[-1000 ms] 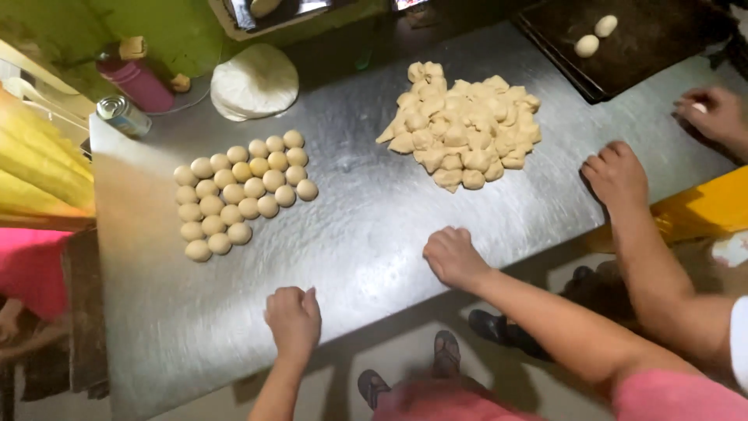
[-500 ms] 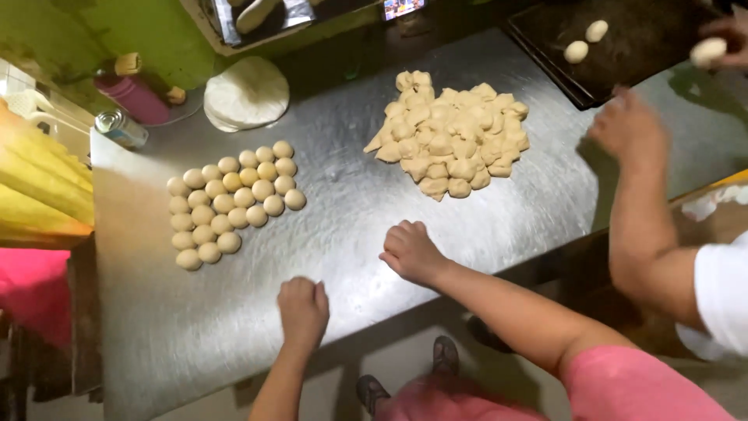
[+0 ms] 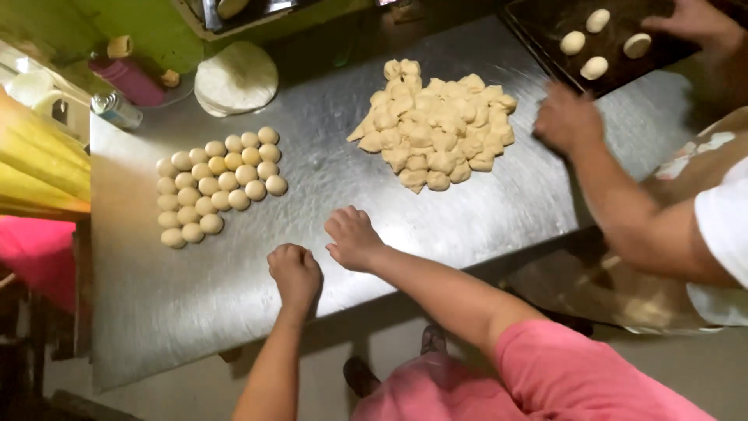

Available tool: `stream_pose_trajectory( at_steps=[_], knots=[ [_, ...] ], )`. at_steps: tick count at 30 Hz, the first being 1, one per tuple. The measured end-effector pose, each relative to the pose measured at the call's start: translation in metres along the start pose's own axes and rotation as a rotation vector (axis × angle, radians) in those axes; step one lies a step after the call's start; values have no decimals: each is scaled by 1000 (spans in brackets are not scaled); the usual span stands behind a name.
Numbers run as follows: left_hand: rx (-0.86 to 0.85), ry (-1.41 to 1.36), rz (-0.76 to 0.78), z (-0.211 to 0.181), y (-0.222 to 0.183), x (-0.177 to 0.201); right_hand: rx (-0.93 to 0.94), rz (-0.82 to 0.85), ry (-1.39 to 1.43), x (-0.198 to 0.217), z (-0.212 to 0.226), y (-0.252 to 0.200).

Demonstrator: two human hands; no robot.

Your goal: Shape small pieces of dough into balls and arrange them on a metal table

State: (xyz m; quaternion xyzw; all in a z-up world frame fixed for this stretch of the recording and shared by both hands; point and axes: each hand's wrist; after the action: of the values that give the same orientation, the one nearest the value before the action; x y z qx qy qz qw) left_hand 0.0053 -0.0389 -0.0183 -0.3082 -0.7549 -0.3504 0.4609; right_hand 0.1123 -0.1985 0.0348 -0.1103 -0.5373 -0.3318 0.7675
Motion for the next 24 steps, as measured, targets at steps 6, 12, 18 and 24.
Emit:
stream_pose_trajectory(
  at_steps=[6, 12, 18, 24],
  knots=[
    [-170, -155, 290, 8, 5, 42, -345, 242, 305, 10, -69, 19],
    [-296, -326, 272, 45, -6, 35, -229, -932, 473, 73, -159, 47],
    [-237, -294, 343, 54, 23, 45, -215, -135, 351, 26, -65, 31],
    [-352, -159, -32, 122, 134, 51, -380, -28, 580, -49, 61, 130]
  ],
)
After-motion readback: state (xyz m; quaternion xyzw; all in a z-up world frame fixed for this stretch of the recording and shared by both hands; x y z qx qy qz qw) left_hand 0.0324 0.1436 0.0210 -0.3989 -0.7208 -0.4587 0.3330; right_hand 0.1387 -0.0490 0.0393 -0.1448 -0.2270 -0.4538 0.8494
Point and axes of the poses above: each hand's wrist, its own y-axis towards the middle knuckle, its own x-axis out of the back of the hand, z = x × y, and after that the axes turned 7 degrees about y, right-handed
